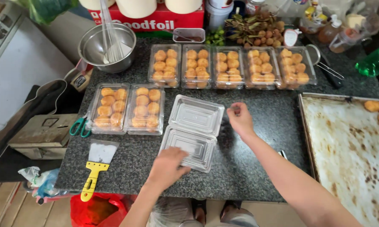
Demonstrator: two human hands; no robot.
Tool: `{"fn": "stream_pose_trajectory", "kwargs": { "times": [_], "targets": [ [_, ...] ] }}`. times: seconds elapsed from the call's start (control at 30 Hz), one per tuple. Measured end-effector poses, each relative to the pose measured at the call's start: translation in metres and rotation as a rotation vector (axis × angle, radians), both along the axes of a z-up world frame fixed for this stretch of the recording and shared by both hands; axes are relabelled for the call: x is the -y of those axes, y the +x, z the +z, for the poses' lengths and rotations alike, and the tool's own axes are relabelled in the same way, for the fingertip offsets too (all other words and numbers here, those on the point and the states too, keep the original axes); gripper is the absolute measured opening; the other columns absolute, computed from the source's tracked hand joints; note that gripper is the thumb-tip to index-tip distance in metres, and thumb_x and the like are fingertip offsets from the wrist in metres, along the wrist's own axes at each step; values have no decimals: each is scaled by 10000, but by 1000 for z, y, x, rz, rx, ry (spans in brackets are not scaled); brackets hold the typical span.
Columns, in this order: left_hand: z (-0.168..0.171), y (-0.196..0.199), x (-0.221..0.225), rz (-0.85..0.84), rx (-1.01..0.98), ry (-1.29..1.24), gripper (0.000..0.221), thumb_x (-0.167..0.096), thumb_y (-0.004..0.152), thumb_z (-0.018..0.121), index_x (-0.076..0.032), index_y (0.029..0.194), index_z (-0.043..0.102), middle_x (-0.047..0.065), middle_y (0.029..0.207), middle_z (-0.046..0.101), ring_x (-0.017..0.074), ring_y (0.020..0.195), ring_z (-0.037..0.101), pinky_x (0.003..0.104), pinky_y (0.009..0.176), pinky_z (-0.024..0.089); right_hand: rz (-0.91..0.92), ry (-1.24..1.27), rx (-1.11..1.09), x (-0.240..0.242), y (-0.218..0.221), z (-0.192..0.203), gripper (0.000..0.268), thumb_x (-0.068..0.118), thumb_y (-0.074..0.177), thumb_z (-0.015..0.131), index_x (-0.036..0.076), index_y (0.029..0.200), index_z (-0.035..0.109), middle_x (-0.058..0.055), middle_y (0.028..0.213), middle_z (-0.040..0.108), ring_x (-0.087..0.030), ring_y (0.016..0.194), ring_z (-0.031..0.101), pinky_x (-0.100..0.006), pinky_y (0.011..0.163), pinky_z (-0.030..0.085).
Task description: The person picks up baked goods from a metal tray and places them into plastic containers, closes the containers, and then moves the tray to a metal rack.
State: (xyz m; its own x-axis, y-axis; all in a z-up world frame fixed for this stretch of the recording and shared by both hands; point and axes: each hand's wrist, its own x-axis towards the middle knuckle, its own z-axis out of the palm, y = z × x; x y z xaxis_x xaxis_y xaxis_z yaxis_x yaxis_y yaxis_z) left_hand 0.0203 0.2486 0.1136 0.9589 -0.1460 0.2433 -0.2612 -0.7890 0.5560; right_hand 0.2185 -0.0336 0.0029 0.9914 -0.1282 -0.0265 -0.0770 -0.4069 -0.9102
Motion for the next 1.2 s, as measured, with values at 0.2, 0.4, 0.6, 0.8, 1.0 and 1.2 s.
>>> {"fn": "stream_pose_trajectory", "kwargs": {
  "times": [0.2,0.4,0.6,0.8,1.0,1.2],
  "targets": [
    [-35,20,21,-382,-104,311,226,-193,784,802,-85,960,709,79,1012,672,289,1029,648,431,850,541,92,198,-363,15,-30,30,306,296,950,660,153,1211,588,-2,1004,676,-126,764,682,-301,563,523],
    [-34,57,40,-360,-254,13,232,-239,757,845,-75,902,770,101,891,702,314,901,686,442,778,547,286,179,-621,37,-58,16,430,279,964,622,182,1379,563,-24,1101,737,-149,845,724,-326,671,594],
    [-55,71,39,-343,-445,-21,310,-282,734,864,-83,962,797,114,895,738,302,856,724,417,761,565,375,182,-700,31,-82,31,433,224,980,597,162,1408,571,-24,1205,752,-135,888,721,-302,704,581],
    [-35,70,37,-304,-434,-53,197,-232,825,749,-82,943,797,128,902,748,316,843,729,416,756,570,432,174,-614,40,-76,2,517,120,918,539,147,1434,536,-40,1226,747,-155,914,733,-306,713,602],
    [39,71,43,-258,-169,-72,181,-147,902,597,-44,987,719,144,996,713,362,943,685,460,802,547,376,-42,-562,1,-78,24,456,335,967,661,75,1330,563,-86,978,772,-154,680,711,-317,556,550],
    [62,96,43,-173,81,-30,139,-108,914,567,-56,931,696,133,962,667,355,963,656,478,804,534,391,-374,-426,-29,-81,45,354,366,989,582,57,867,706,-42,595,712,-152,480,695,-307,506,573]
  ]
}}
